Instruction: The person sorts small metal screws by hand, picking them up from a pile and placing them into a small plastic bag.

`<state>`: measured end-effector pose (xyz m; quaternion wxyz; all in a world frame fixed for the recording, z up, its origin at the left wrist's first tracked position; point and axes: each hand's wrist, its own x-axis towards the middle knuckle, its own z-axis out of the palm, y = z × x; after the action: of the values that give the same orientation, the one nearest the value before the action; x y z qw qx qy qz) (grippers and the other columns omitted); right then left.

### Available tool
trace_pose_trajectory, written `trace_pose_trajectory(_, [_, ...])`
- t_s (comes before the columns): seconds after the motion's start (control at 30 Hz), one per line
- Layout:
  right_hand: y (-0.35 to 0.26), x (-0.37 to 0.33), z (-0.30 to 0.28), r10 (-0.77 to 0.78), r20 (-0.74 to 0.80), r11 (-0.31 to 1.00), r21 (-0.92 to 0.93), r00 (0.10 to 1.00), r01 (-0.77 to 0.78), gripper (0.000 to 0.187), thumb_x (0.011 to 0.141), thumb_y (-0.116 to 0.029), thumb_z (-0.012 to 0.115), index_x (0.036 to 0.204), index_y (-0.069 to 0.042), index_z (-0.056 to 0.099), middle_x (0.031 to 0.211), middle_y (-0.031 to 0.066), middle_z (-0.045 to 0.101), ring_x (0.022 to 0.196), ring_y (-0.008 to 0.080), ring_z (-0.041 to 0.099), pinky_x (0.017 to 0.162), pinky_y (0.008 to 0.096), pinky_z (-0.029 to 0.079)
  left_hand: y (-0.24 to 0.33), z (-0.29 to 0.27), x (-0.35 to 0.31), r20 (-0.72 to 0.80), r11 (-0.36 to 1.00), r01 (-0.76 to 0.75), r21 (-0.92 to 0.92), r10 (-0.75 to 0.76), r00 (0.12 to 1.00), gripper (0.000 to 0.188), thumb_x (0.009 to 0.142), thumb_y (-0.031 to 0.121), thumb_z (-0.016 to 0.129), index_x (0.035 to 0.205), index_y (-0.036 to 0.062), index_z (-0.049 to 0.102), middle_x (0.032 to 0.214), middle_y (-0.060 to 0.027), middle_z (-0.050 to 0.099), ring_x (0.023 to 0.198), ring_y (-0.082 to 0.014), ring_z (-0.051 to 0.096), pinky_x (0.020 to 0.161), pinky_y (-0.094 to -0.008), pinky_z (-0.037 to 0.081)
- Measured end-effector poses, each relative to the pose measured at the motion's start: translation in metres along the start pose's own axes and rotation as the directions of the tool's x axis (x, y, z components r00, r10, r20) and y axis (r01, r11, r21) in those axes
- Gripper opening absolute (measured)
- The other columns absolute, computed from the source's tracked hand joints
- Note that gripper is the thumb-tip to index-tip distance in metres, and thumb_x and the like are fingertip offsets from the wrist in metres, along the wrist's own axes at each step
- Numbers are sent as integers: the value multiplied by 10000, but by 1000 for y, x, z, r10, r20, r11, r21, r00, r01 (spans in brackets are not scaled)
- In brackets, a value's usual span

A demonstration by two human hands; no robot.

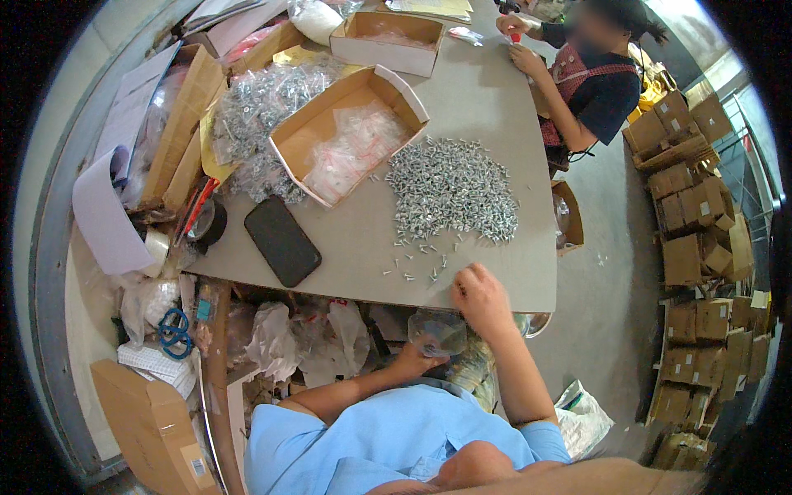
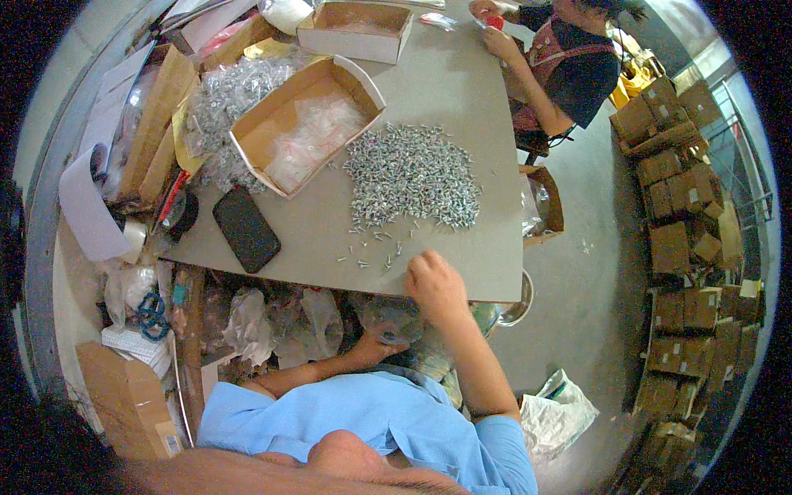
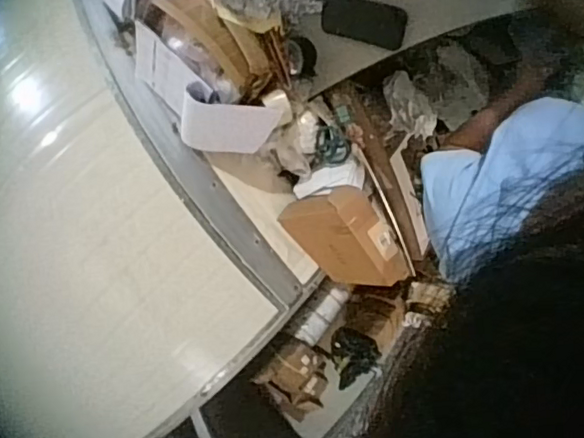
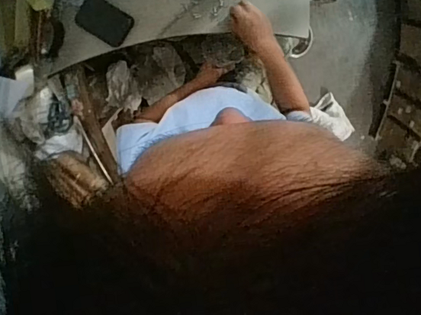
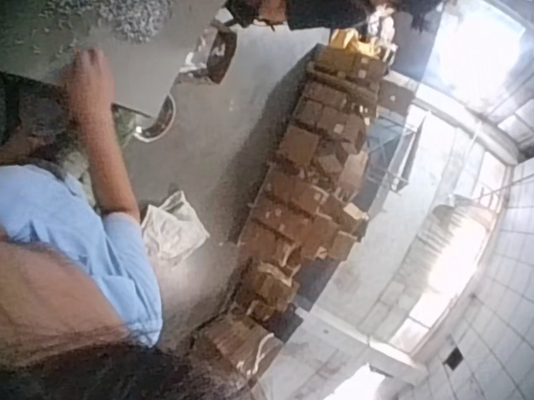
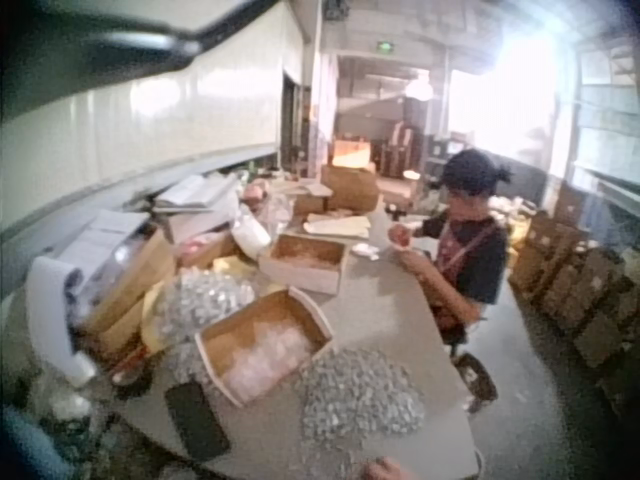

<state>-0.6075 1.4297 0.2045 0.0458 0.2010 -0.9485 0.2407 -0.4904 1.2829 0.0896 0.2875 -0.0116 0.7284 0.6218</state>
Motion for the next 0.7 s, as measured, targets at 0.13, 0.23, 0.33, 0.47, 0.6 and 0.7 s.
trace_pose_trajectory(0.13, [51,6,-34,299,-440,907,-145,847,-396,176,766,-11,579,938,-46,570,921,152,578,845,352,572,718,434,473,-11,4,1,-124,962,-266,60,272,954,374,727,286,784,945,47,594,848,-118,633,792,-205,612,719,-343,488])
trace_pose_trajectory(0.23, [49,9,-30,288,-346,955,34,893,-295,200,760,3,577,954,-45,583,924,154,590,839,350,574,716,429,473,-7,4,1,-102,966,-250,60,255,962,372,731,280,781,951,43,597,876,-118,633,817,-205,608,734,-342,484])
trace_pose_trajectory(0.33, [4,17,-14,78,-113,970,239,991,-49,226,785,-87,659,998,-34,607,994,138,592,880,311,602,782,376,500,-20,7,6,-62,990,-136,-36,134,989,399,736,291,780,977,37,589,869,-113,634,817,-189,605,729,-336,485])
trace_pose_trajectory(0.47, [-26,25,2,-76,-91,983,162,993,90,242,755,-132,691,968,-45,616,1052,127,561,997,324,538,859,395,454,-22,7,5,-42,991,-115,-75,112,993,418,746,294,780,999,31,576,869,-107,633,824,-173,601,727,-320,484])
trace_pose_trajectory(0.6, [-22,17,9,-126,-1,983,133,992,125,190,753,-135,688,917,-57,634,982,113,579,936,316,551,807,399,461,-17,5,6,15,988,-109,-110,111,994,383,757,257,776,987,26,576,896,-94,634,833,-169,593,734,-311,479])
trace_pose_trajectory(0.7, [-34,7,-11,-140,291,966,251,947,66,140,759,-119,679,875,-49,644,919,107,590,868,303,573,760,387,474,-26,7,6,-70,969,-239,-60,235,969,370,757,228,778,993,24,579,914,-87,633,837,-165,588,734,-312,478])
